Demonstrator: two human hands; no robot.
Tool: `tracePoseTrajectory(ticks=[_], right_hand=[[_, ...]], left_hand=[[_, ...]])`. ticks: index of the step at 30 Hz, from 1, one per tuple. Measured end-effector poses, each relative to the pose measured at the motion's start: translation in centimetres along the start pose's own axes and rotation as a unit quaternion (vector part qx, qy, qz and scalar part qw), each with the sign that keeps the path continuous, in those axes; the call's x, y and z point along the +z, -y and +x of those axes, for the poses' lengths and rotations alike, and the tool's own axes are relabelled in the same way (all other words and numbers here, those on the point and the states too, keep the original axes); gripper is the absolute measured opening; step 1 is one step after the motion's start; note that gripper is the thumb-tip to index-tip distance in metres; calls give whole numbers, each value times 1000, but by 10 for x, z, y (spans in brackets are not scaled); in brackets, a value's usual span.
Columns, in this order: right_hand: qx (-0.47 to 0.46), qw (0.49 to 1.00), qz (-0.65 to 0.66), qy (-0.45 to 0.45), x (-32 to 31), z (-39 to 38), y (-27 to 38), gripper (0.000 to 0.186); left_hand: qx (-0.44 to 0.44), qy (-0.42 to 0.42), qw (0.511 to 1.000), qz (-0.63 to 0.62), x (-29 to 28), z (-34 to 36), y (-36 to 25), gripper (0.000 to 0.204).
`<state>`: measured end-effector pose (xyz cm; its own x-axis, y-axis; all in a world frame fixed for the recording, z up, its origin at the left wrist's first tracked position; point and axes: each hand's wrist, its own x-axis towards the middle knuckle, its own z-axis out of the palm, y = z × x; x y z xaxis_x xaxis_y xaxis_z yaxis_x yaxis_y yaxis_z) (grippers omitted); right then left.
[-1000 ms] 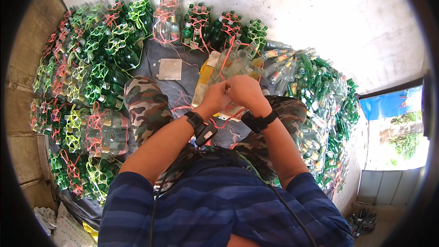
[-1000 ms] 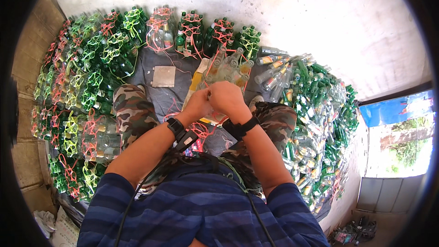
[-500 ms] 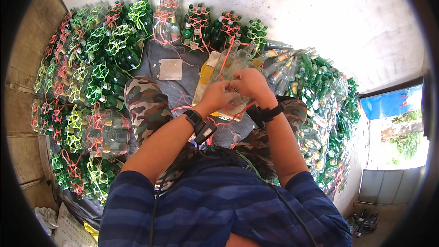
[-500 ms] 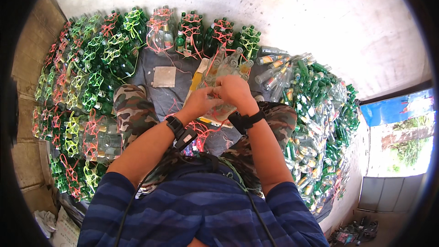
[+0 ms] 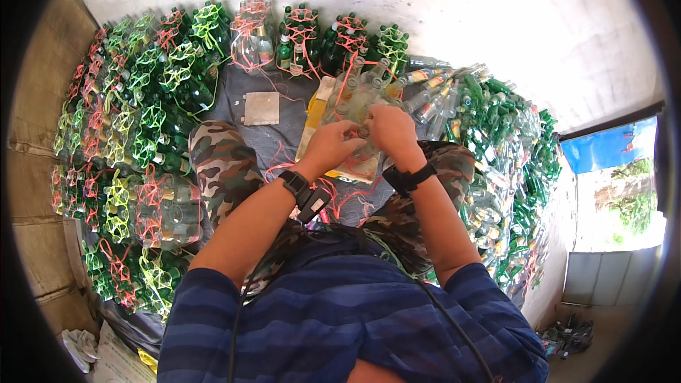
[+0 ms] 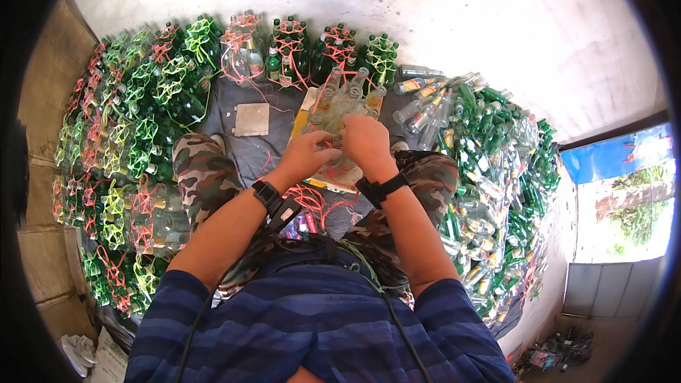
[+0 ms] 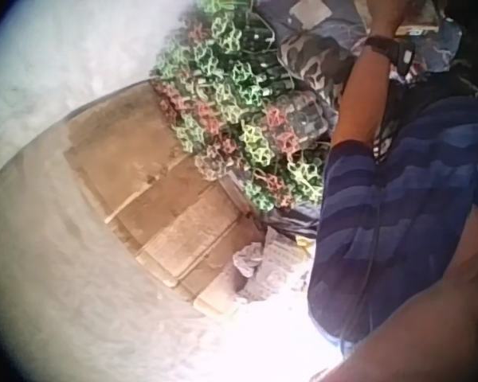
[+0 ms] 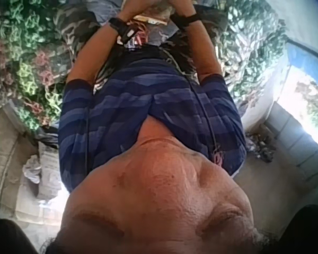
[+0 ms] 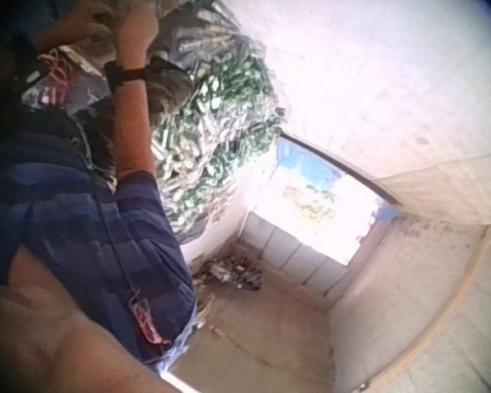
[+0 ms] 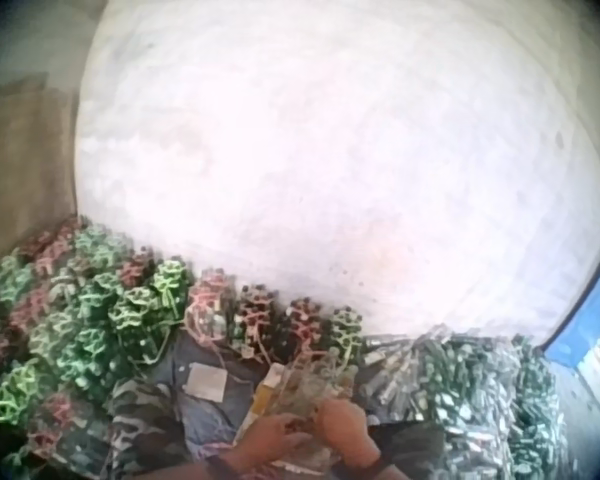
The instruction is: The person arranges green glass bottles on a cardboard base and ties them together with orange string. They repeatedly pick up bottles, place them in rows, and wrap the string around the bundle to secure them.
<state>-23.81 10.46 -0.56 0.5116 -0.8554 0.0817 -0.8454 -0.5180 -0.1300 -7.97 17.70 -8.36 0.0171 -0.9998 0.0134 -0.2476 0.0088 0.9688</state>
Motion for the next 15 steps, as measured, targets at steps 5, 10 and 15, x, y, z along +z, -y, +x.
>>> tracePoseTrajectory(ticks=[5,10,15], right_hand=[[19,999,-20,-23,5,-12,-1,17],[26,997,13,-74,5,-37,12,11],[58,993,93,-50,17,-58,12,16]], left_hand=[[45,-5,998,45,-4,-6,-15,36],[134,-67,961,231,-9,-10,-24,35],[301,-90,897,311,-7,-3,-40,23]])
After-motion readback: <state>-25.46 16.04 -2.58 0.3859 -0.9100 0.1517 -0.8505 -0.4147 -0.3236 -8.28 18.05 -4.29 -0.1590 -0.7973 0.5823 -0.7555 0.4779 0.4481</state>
